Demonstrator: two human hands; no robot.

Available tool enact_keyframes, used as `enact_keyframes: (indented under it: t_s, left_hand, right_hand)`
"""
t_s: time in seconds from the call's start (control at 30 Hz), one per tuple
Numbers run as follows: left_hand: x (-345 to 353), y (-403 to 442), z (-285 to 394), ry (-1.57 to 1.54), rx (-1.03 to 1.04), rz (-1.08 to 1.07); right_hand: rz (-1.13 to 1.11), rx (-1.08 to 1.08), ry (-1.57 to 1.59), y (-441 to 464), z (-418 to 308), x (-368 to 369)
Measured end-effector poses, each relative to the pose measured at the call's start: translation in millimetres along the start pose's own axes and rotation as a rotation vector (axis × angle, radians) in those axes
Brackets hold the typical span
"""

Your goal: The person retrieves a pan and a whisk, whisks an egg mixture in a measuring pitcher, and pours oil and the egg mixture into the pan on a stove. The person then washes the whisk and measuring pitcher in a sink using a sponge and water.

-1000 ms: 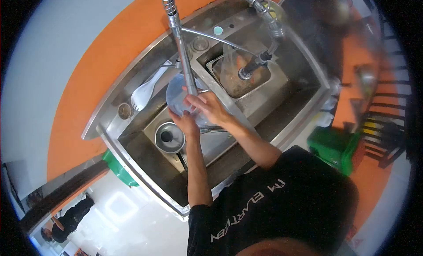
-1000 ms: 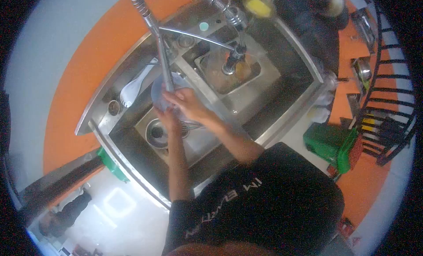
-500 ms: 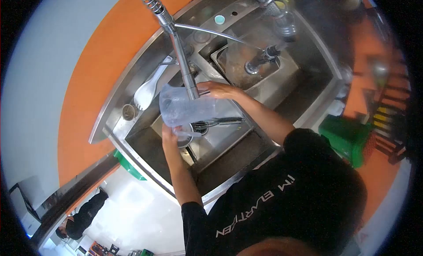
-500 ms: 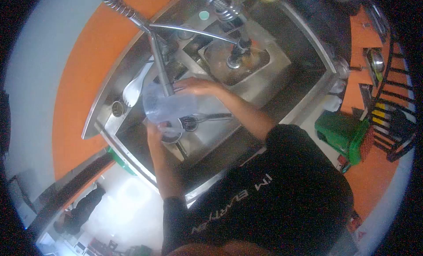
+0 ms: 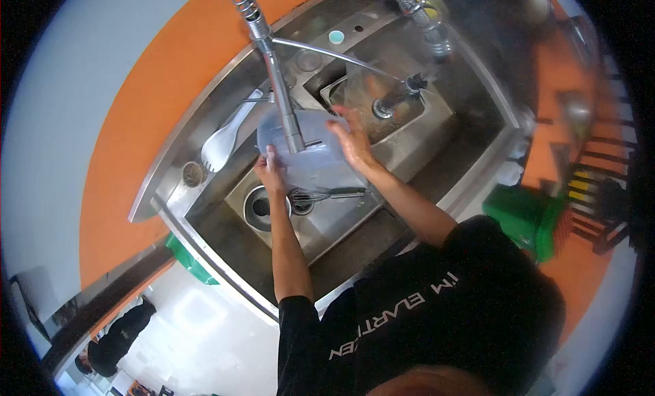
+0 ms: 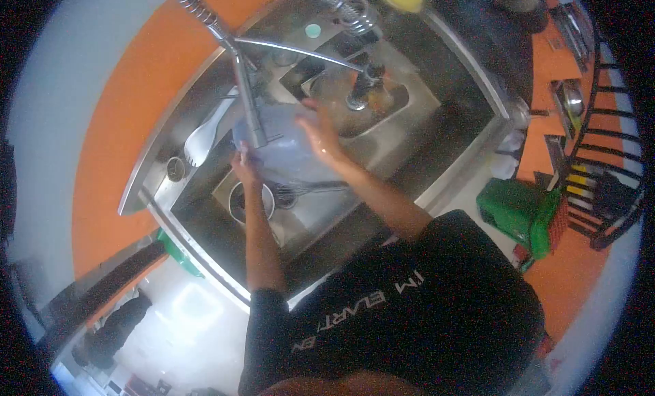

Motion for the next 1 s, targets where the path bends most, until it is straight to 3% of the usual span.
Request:
enact_keyframes:
  t_s: [0.03,0.13,0.23,0.27,0.33,0.43,0.47,0.5,0.53,0.6,0.67,0.73,0.77,0.8,0.87,0.93,0.97,1.0]
  left_hand:
    - [-2,0,0,-0.047,-0.139,-0.064]
    - [4,-31,38,-0.281,-0.241,-0.394]
    - [16,-73,122,-0.412,-0.088,-0.643]
    - [20,-75,130,-0.409,-0.098,-0.604]
    - [22,-81,135,-0.397,-0.126,-0.518]
    - [35,-88,128,-0.018,-0.002,-0.266]
    - [43,-82,125,0.27,0.079,-0.252]
    - [48,-71,118,0.557,0.151,-0.227]
    - [52,-61,110,0.845,0.217,-0.19]
    - [65,-49,88,0.63,0.319,-0.143]
    - [89,-10,27,-0.104,-0.022,-0.128]
    - [113,-10,17,-0.424,-0.247,-0.086]
    - [126,-14,41,-0.381,-0.284,-0.049]
    - [130,0,33,-0.085,-0.248,-0.067]
    - [136,29,15,0.534,-0.171,-0.128]
    - [138,72,-51,1.802,0.831,-0.3]
    - [138,46,-27,1.585,0.884,-0.26]
    - [136,19,-1,1.368,0.941,-0.24]
  right_hand:
    - [0.133,-0.076,0.025,6,6,0]
    - [-0.006,-0.052,0.202,9,-41,-7]
    - [-0.221,-0.005,0.357,35,1,28]
    - [-0.289,0.022,0.371,42,11,39]
    - [-0.396,-0.16,0.027,48,30,67]
    - [-0.397,-0.366,-0.219,20,10,91]
    - [-0.371,-0.427,-0.257,11,0,94]
    - [-0.397,-0.47,-0.021,8,0,101]
    - [-0.459,-0.097,0.21,5,17,106]
    - [-0.541,0.676,0.627,-14,40,106]
    - [-0.559,0.475,0.246,-17,10,86]
    - [-0.591,0.283,-0.145,-4,24,71]
    - [-0.463,-0.017,-0.095,-5,35,72]
    - [-0.302,-0.319,-0.09,-11,16,64]
    - [-0.421,0.084,-0.118,-18,-12,32]
    - [-0.363,0.103,0.24,-27,10,15]
    - [-0.333,0.104,0.423,-24,21,4]
    - [-0.239,-0.04,0.24,-18,28,-20]
Point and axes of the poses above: each hand's wrist, its own y-axis towards the middle knuckle, its own x-axis out of the palm, z = x × y, the point moved 4 cm from there along y, towards the middle knuckle, and after that the axes turned 10 degrees about z, right-handed, at the moved point
